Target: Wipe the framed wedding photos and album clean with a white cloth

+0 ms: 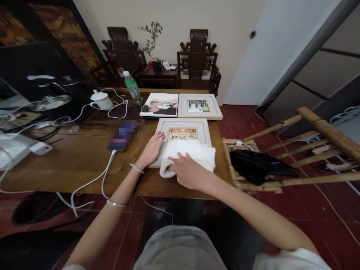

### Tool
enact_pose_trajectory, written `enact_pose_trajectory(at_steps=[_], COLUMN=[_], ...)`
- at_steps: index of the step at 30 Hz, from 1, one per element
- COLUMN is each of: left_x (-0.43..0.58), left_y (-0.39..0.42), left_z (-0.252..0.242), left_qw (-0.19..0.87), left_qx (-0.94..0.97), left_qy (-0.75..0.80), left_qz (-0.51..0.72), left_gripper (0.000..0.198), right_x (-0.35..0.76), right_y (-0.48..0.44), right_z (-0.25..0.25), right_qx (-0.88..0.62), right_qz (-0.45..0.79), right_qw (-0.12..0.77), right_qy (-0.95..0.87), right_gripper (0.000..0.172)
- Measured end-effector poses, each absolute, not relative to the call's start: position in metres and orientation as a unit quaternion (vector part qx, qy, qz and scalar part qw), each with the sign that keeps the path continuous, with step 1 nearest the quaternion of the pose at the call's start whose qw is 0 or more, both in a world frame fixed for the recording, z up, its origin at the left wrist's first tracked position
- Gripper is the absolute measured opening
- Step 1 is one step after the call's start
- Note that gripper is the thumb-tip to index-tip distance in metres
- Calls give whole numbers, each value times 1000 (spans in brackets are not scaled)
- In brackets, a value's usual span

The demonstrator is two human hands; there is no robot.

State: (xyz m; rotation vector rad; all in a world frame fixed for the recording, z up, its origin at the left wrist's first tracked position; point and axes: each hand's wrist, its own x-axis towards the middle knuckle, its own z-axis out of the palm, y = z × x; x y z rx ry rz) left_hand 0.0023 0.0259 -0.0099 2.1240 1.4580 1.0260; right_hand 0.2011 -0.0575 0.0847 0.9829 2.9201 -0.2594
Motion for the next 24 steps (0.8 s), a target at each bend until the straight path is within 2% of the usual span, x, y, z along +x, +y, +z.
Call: enact_pose_trajectory(at_steps=[6,12,24], left_x=[3,1,-3], left_y=[22,23,29], left_z=[-6,-10,-17], left_qw=[239,201,124], left_qx=[723,755,789], left_qy=[519,498,484], left_qz=[388,376,358], left_gripper=[57,57,45], right_x=[171,172,249], right_y=[2,65,71], right_z=[47,40,69], right_qx=[341,394,483], right_qz=[-9,109,94], right_qw=[2,-34,48], right_qy=[940,912,869], right_gripper=[50,42,44])
